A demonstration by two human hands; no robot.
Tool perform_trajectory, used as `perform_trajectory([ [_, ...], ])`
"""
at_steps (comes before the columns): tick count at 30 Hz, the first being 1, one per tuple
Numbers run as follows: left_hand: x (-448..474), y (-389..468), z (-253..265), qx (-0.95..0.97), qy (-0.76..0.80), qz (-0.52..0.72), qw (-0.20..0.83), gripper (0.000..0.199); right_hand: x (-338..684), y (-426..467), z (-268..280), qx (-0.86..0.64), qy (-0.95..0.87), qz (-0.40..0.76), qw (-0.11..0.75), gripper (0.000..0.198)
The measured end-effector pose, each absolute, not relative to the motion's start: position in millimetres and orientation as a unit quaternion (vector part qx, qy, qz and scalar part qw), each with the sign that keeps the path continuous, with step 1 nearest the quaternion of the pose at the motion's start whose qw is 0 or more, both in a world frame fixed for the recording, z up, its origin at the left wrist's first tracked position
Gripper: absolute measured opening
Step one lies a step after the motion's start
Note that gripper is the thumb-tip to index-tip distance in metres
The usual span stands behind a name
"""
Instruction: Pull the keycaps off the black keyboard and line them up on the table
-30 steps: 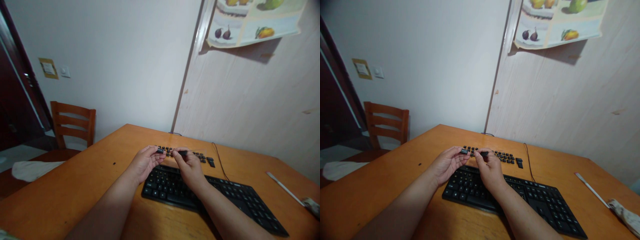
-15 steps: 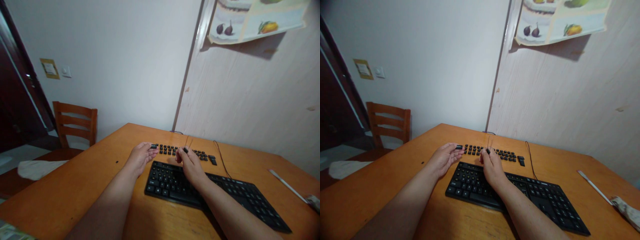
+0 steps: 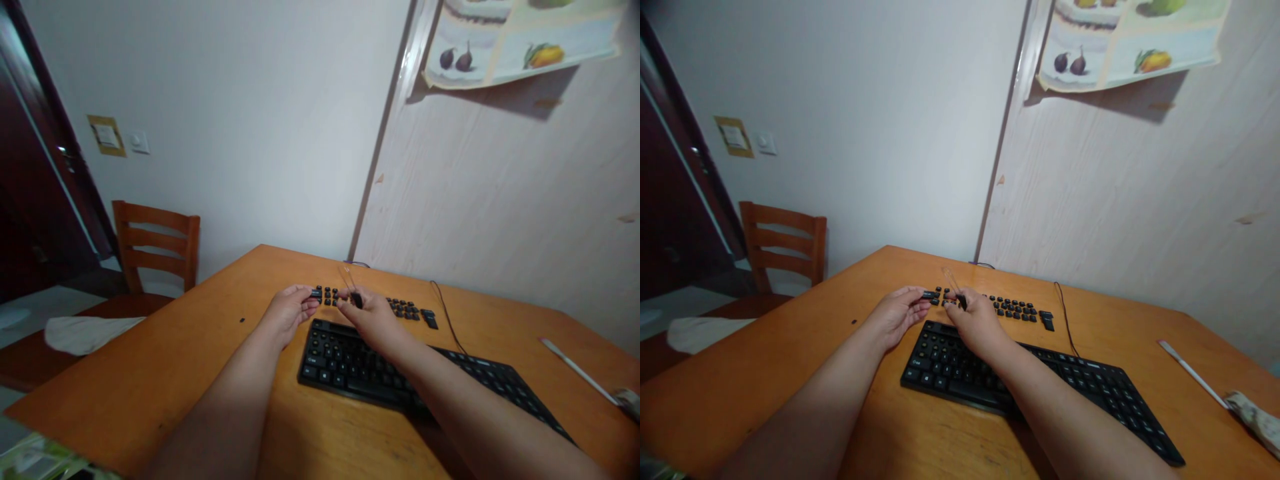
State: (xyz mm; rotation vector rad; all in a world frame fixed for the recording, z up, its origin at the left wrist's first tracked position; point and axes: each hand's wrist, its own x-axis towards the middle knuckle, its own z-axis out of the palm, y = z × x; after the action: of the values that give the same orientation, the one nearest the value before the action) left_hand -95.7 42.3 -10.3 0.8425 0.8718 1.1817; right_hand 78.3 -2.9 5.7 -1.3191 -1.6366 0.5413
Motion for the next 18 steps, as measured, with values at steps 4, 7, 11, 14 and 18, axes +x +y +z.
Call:
perform_trajectory([
  [4,-95.7,42.8,-10.6,0.384,0.393,0.521,0.653,0.007,76.8,13.6,3.2,-0.565,-0.691,0.169,0.418,0.029],
  [7,-95.0,44.6,-11.9,0.396,0.407,0.512,0.644,0.007,73.6,23.0,5.2,-0.564,-0.721,0.138,0.378,0.028],
  [11,-94.8,46.5,-13.5,0.411,0.419,0.498,0.639,0.010,67.4,29.9,7.8,-0.562,-0.748,0.108,0.336,0.025],
  [14,-95.3,47.3,-14.4,0.414,0.417,0.496,0.640,0.010,64.8,33.0,6.9,-0.556,-0.760,0.102,0.322,0.022],
  [18,-95.7,47.8,-14.8,0.413,0.420,0.492,0.641,0.010,63.7,35.9,4.0,-0.565,-0.762,0.095,0.300,0.020],
])
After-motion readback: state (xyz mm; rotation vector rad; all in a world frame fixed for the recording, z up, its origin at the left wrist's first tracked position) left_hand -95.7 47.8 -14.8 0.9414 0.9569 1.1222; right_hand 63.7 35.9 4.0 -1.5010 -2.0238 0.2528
